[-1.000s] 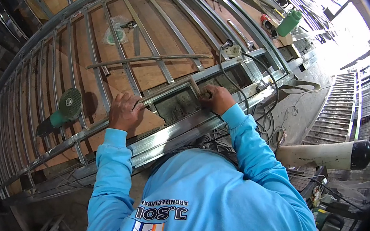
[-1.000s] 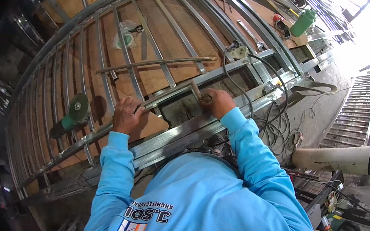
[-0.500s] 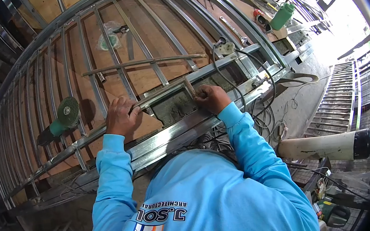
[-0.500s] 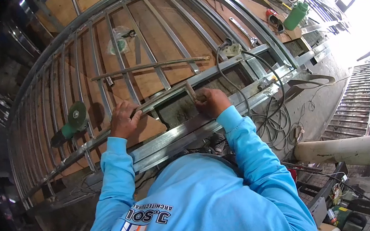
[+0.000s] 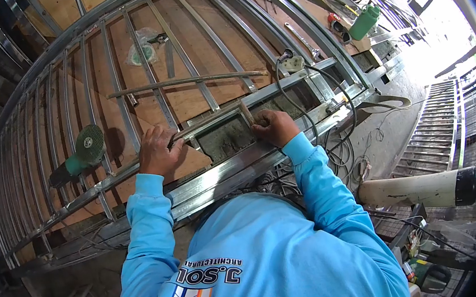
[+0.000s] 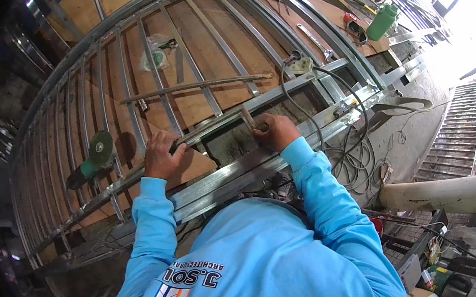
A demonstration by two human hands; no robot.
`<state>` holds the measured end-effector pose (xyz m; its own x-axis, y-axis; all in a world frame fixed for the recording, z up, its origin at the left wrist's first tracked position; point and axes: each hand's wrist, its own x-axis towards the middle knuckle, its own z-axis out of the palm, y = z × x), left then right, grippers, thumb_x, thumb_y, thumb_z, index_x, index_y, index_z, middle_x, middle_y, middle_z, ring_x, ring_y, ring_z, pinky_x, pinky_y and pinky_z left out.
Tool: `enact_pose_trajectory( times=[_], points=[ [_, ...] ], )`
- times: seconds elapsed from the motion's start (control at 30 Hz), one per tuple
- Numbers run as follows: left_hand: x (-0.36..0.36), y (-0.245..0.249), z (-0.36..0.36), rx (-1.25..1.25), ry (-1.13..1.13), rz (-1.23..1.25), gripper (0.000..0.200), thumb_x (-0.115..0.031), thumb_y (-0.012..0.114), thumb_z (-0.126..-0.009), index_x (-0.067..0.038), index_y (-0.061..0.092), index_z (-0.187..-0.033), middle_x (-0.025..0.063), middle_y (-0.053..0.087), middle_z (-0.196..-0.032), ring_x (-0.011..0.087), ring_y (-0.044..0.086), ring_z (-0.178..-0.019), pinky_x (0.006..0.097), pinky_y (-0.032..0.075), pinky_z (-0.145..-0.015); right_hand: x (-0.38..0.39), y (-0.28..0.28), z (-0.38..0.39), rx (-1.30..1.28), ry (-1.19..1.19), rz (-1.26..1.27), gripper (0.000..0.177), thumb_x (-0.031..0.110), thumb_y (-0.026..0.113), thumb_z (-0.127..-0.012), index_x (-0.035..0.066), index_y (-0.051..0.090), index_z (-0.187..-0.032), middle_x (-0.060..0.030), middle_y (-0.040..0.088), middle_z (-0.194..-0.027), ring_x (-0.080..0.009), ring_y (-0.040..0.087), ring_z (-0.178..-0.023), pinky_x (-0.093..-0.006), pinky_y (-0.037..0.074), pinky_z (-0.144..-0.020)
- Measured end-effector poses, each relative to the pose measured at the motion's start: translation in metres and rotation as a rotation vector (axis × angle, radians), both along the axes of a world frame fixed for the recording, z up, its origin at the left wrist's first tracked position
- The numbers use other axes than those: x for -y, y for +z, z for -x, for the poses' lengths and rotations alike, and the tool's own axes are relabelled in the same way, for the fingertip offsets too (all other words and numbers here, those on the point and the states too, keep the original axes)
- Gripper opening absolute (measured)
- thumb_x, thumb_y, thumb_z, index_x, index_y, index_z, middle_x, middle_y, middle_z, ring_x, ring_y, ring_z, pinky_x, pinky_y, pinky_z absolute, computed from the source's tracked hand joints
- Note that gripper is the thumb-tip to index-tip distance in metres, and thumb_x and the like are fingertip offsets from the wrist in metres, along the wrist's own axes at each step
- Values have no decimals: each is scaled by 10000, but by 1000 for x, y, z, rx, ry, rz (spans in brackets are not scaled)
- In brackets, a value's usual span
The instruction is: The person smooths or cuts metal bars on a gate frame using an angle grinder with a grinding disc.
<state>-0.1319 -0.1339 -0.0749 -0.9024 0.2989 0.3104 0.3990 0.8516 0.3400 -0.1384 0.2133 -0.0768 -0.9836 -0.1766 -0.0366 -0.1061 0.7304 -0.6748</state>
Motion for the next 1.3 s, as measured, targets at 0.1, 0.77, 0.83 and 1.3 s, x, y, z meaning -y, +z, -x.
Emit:
enact_pose_trajectory(
  times=[0.1, 0.77, 0.83, 1.3],
  points=[
    [1, 0, 0, -24, 0, -4, 285, -255, 750, -803, -45, 716, -992, 140, 613, -978, 339, 576, -988, 455, 481, -895, -1, -4, 2, 40, -2, 18, 308, 298, 738, -828, 74, 707, -1038, -225, 696, -910, -420, 664, -882, -481, 530, -774],
    [-2, 10, -2, -6, 24, 13, 307, -273, 775, -781, -69, 707, -1000, 135, 607, -965, 356, 575, -984, 474, 462, -886, 0, 6, 2, 79, -7, -10, 374, 365, 713, -848, 72, 700, -1079, -229, 699, -987, -416, 661, -958, -479, 528, -847],
    [0, 8, -1, -7, 30, 12, 310, -274, 781, -775, -64, 713, -992, 135, 605, -956, 354, 574, -973, 475, 465, -874, -2, 0, 3, 52, -20, 12, 367, 365, 705, -853, 70, 703, -1071, -232, 699, -980, -418, 661, -952, -479, 527, -845],
    [-8, 21, -7, -115, -20, -19, 330, -233, 784, -756, -77, 638, -1006, 132, 566, -979, 364, 543, -973, 488, 433, -869, -5, -5, 3, 18, -161, 147, 394, 383, 668, -859, 32, 708, -1034, -224, 708, -1015, -407, 665, -978, -464, 522, -877]
  ],
)
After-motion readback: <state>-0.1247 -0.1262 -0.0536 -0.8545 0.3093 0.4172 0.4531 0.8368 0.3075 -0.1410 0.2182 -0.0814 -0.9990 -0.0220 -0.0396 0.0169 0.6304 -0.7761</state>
